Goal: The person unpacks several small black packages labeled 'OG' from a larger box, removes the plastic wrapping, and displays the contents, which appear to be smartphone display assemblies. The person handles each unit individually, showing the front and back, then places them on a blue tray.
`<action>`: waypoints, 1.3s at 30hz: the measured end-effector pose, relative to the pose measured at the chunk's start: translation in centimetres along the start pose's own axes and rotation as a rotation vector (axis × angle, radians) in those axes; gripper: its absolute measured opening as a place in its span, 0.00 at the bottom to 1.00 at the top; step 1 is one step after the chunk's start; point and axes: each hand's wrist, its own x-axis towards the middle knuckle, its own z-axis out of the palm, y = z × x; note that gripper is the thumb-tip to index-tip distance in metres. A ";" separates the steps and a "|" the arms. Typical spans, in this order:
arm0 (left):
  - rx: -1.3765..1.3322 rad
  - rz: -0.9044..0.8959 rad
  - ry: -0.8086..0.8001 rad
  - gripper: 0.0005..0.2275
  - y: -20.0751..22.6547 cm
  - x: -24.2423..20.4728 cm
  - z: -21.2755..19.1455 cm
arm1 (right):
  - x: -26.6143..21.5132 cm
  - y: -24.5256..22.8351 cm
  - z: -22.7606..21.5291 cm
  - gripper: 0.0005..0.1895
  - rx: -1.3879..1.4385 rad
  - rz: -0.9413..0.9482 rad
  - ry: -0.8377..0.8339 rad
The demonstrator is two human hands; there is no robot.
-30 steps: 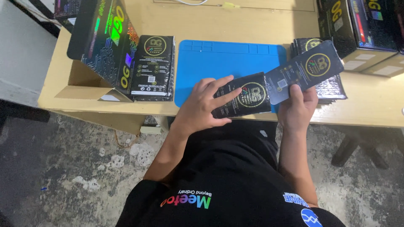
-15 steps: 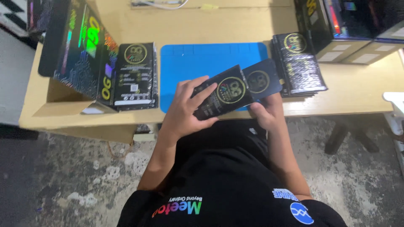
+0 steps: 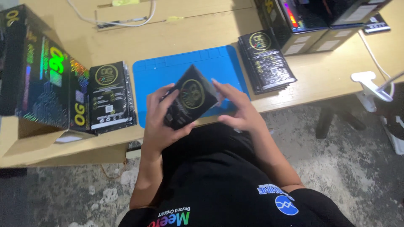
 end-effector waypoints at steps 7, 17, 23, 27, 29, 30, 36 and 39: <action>-0.156 0.045 0.091 0.40 -0.3 1.6 3.4 | 0.1 -0.5 0.2 0.49 0.093 -0.002 -0.039; -0.763 -0.191 0.159 0.24 -1.1 2.7 7.3 | 1.0 -2.2 -0.2 0.38 -0.088 0.046 -0.049; -0.587 -0.257 0.123 0.10 0.3 2.2 6.2 | 0.5 -1.8 -0.2 0.28 0.020 0.104 0.058; -0.511 -0.178 0.087 0.02 0.4 1.8 4.8 | 0.0 -2.3 -0.3 0.37 0.272 0.127 0.169; -0.501 -0.172 0.071 0.02 0.2 1.2 4.5 | -0.2 -1.6 -0.1 0.31 0.284 0.138 0.225; -0.493 -0.166 0.053 0.04 0.2 0.9 4.3 | -0.2 -1.3 0.0 0.26 0.295 0.150 0.283; -0.317 -0.099 -0.050 0.01 1.4 -0.6 1.6 | -1.8 -0.6 -2.8 0.19 0.113 0.066 0.424; -0.299 -0.072 -0.076 0.01 0.9 -2.6 -0.2 | 0.0 -5.0 -4.9 0.19 -0.103 0.069 0.481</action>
